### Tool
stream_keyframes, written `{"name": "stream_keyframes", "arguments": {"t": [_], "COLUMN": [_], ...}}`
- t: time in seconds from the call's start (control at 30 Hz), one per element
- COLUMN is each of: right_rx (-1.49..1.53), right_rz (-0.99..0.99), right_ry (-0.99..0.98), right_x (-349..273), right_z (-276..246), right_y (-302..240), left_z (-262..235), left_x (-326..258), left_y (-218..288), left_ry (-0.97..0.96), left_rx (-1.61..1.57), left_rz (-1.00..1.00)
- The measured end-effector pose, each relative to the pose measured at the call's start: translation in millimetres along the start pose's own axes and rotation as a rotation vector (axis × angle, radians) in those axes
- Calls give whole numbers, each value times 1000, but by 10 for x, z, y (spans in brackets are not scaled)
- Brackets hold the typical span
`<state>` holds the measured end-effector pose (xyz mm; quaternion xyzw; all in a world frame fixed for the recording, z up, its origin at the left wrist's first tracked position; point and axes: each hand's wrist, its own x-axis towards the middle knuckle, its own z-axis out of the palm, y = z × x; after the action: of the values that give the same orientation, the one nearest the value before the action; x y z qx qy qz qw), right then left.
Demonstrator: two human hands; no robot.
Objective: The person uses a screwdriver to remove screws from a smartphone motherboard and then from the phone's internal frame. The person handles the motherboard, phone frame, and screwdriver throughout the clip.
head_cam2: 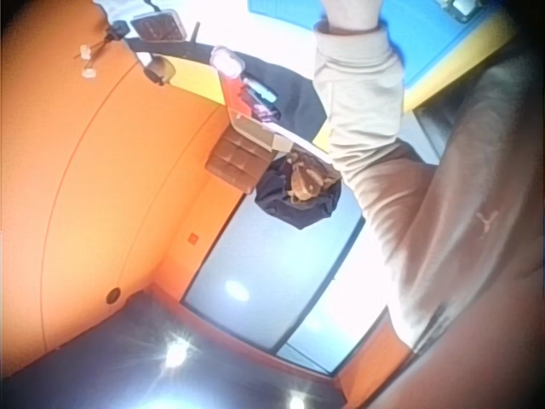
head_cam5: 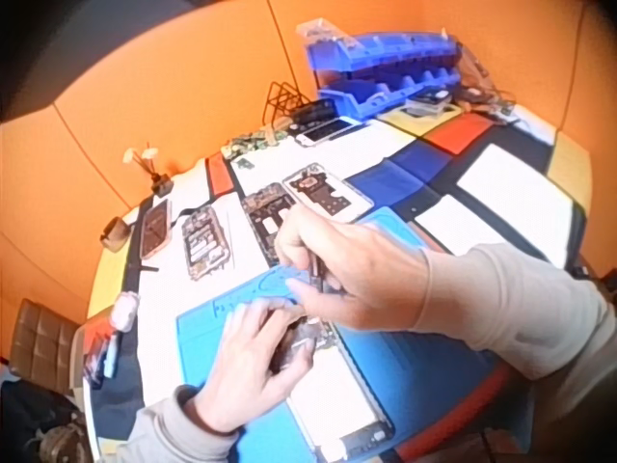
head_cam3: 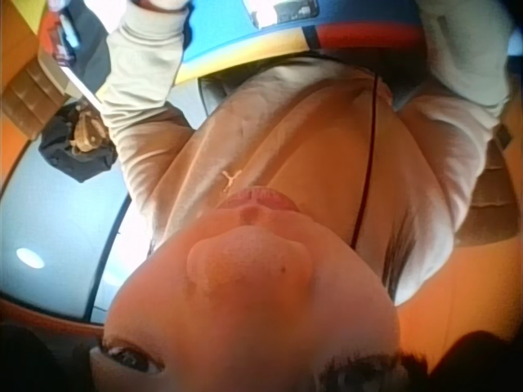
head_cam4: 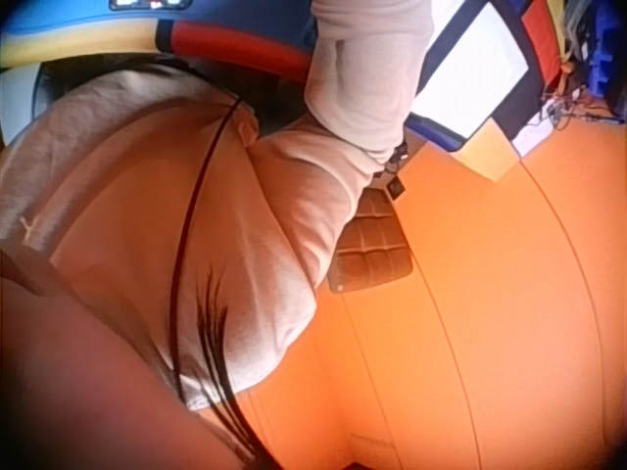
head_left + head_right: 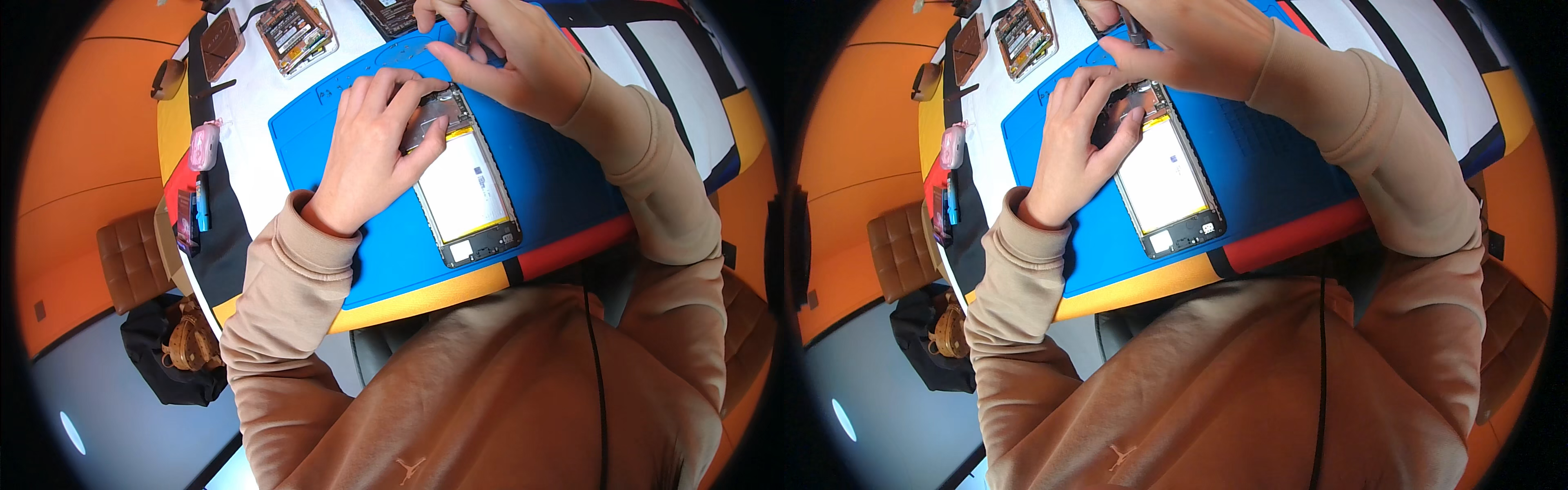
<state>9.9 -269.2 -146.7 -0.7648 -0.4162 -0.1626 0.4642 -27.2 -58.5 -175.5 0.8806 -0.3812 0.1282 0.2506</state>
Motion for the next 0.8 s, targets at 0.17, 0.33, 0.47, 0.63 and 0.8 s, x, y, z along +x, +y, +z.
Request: {"name": "stream_keyframes", "arguments": {"t": [0.17, 0.33, 0.47, 0.63, 0.8], "right_rx": [110, 178, 241, 302, 255], "right_rz": [89, 11, 248, 127, 31], "right_ry": [52, 88, 49, 80, 97], "right_x": [-20, 11, -17, -21, -19], "right_z": [79, 107, 44, 86, 156], "right_y": [100, 126, 30, 84, 227], "left_z": [-8, -7, -6, 8, 1], "left_x": [0, -2, -11, -19, -12], "left_y": [4, 4, -19, -44, -40], "left_ry": [-10, -8, 12, 26, 22], "left_rx": [3, 0, -41, -67, -58], "left_rz": [-9, -14, -25, -36, -31]}}
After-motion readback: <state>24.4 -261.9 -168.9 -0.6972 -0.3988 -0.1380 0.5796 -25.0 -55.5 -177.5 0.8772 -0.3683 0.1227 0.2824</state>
